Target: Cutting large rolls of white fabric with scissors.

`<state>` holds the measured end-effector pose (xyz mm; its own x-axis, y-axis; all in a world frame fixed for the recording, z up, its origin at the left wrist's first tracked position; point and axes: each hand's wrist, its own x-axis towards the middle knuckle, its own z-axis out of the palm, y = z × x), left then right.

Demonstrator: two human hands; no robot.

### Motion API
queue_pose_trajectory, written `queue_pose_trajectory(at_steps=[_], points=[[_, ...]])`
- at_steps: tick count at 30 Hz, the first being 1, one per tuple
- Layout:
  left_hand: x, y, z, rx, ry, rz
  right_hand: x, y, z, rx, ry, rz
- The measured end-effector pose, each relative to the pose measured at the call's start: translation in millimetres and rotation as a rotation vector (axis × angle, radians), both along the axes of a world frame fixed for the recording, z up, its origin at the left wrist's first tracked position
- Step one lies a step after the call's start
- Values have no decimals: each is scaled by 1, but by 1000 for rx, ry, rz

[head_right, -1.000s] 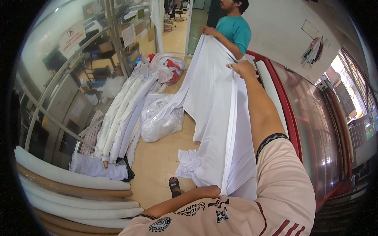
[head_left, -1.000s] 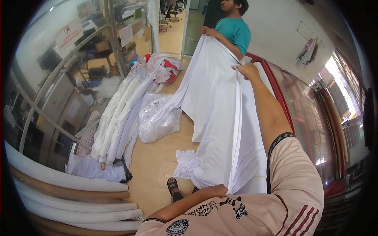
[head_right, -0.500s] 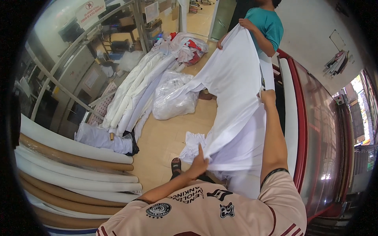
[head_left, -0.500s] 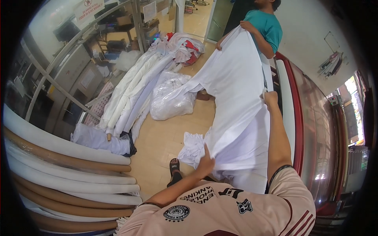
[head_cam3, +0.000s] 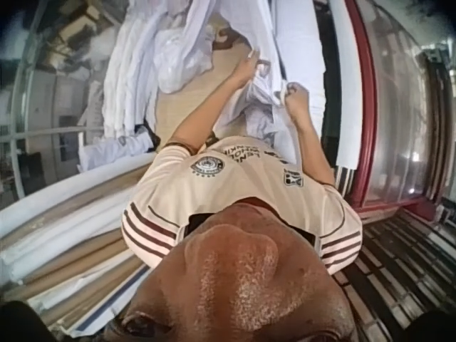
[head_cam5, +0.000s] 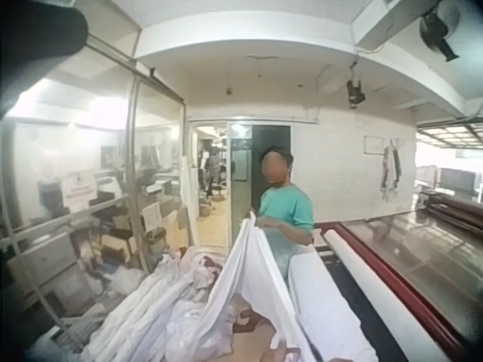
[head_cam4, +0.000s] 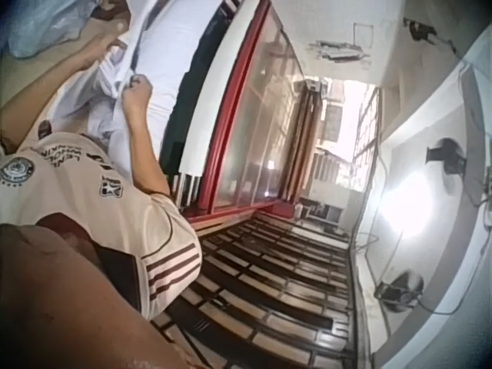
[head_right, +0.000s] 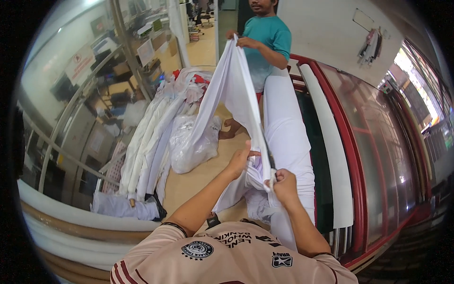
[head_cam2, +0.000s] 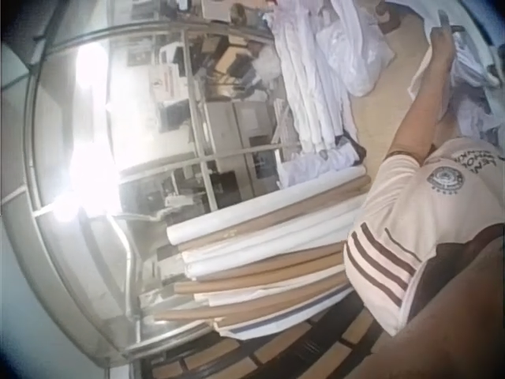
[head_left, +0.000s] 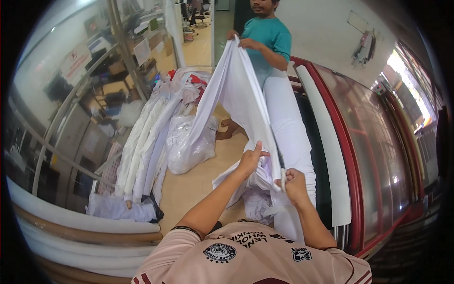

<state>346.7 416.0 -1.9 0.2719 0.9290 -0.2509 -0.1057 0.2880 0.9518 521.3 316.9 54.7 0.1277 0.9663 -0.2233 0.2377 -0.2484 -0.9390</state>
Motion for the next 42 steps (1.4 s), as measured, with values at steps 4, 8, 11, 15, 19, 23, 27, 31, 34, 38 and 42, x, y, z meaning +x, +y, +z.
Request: queue_pose_trajectory(at_steps=[4, 8, 11, 15, 19, 23, 27, 31, 34, 38, 42], points=[[12, -15, 4, 295, 182, -12, -17, -11, -14, 14, 87, 3], [8, -18, -4, 296, 193, -131, -23, -14, -23, -33, 257, 8], [-1, -17, -5, 282, 266, -186, -26, -11, -22, -63, 358, 17], [-7, -16, 3, 164, 103, -218, -27, -2, -18, -92, 409, 3], [-13, -19, 15, 184, 32, -219, -27, 1, -15, -107, 438, 17], [-19, -17, 19, 230, 19, -253, -24, 3, -10, -132, 450, 41], [-16, -9, 14, 288, 137, -247, -4, 6, 0, -109, 407, 64], [-9, -7, 13, 402, 258, -235, 17, 8, 12, -85, 336, 181], [-6, -8, 17, 489, 336, -197, 18, 14, 22, -88, -29, 181], [-5, -10, 22, 597, 432, -147, 15, 20, 47, 16, -634, 257], [-6, -10, 20, 605, 547, -177, 18, 22, 64, 56, -896, 368]])
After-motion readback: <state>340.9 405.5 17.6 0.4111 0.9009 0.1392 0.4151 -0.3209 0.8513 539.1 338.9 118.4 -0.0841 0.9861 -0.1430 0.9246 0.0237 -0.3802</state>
